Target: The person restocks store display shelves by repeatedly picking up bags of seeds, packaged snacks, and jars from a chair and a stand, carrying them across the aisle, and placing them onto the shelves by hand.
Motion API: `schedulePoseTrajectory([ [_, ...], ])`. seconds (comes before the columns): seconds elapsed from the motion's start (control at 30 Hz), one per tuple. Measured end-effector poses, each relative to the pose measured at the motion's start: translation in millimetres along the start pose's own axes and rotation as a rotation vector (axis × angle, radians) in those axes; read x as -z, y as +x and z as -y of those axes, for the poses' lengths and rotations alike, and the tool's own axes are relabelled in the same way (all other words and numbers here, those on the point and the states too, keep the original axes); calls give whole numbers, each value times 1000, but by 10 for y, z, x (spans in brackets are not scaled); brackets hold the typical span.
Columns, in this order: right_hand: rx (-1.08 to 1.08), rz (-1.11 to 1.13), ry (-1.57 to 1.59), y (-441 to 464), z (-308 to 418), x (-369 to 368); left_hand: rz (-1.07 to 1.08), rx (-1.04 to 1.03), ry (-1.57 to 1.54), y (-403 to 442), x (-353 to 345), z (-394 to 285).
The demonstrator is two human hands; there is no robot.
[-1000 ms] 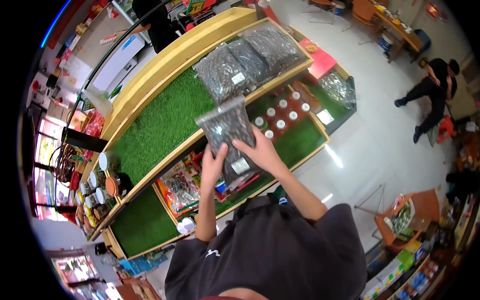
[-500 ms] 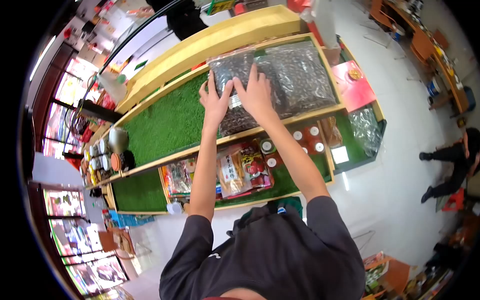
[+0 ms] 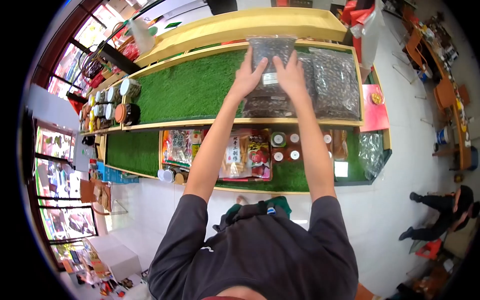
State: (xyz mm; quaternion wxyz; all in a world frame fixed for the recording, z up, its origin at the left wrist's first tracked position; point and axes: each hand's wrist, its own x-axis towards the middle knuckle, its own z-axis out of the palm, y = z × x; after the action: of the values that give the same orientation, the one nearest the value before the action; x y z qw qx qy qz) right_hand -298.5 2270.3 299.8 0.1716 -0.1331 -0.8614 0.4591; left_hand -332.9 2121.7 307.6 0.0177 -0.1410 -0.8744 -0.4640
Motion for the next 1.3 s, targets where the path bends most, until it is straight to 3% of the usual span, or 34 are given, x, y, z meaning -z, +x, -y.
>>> schedulePoseTrajectory([
  [0.07,9,-56,-47,-42,-8,35,49,39,-164,-214,186,71],
  [0.17,243,-292,-143,-347,305,124,-40,-149,-286,-962,634,281],
  [0.3,503,-371,-872,-449,488,-212,-137,-115,-144,-2256,1224,1113],
  [0.33,588,-361,-1014,-441,502,-237,-173,-66,-98,-2596,1329,1395],
  [0.4,486,-109,-802,-353,726,-211,-301,72,-114,-3322,1539,1947],
  [0.47,603,-194,-944,333,-221,-249,-422,354,-145,-4064,1808,2279],
  [0.5,586,-251,-897,299,-43,-214,-499,481,-214,-4439,1853,2487],
  [0.53,570,-412,-1132,383,46,-257,-567,592,-298,-4814,1905,2690],
  [0.57,302,-339,-910,-81,784,-360,-641,628,-299,-5170,1957,2840],
  [0.6,643,-509,-675,-12,680,-532,-695,782,-313,-5523,2012,2976],
  [0.67,595,-348,-232,-872,1554,-1187,-673,1050,-259,-6129,2036,3335],
  [0.77,833,-100,93,-2177,2235,-2620,-584,1267,-236,-6896,2183,3706],
  [0.8,778,91,38,-2859,2480,-3049,-530,1353,-287,-7052,2209,3774],
  [0.83,712,499,219,-3287,2384,-3580,-554,1364,-293,-7176,2240,3852],
  [0.87,865,711,188,-3803,2364,-3963,-636,1345,-349,-7282,2278,3929],
  [0.93,975,1139,60,-4757,2289,-4491,-742,1335,-406,-7473,2367,4125],
  [1.0,1243,1300,161,-5385,2224,-4835,-883,1338,-500,-7650,2382,4316],
  [1.03,1258,1330,172,-5551,2152,-5052,-913,1355,-508,-7749,2413,4396],
  [1.1,854,1569,230,-5877,1886,-5435,-1073,1388,-646,-7961,2439,4532],
  [1.17,681,1681,-7,-5833,1456,-5905,-1027,1502,-623,-8314,2378,4716],
  [1.27,836,1597,-321,-5499,648,-6502,-820,1767,-453,-9008,2105,5037],
  [1.3,724,1614,-357,-5318,464,-6509,-858,1886,-627,-9223,1893,5177],
])
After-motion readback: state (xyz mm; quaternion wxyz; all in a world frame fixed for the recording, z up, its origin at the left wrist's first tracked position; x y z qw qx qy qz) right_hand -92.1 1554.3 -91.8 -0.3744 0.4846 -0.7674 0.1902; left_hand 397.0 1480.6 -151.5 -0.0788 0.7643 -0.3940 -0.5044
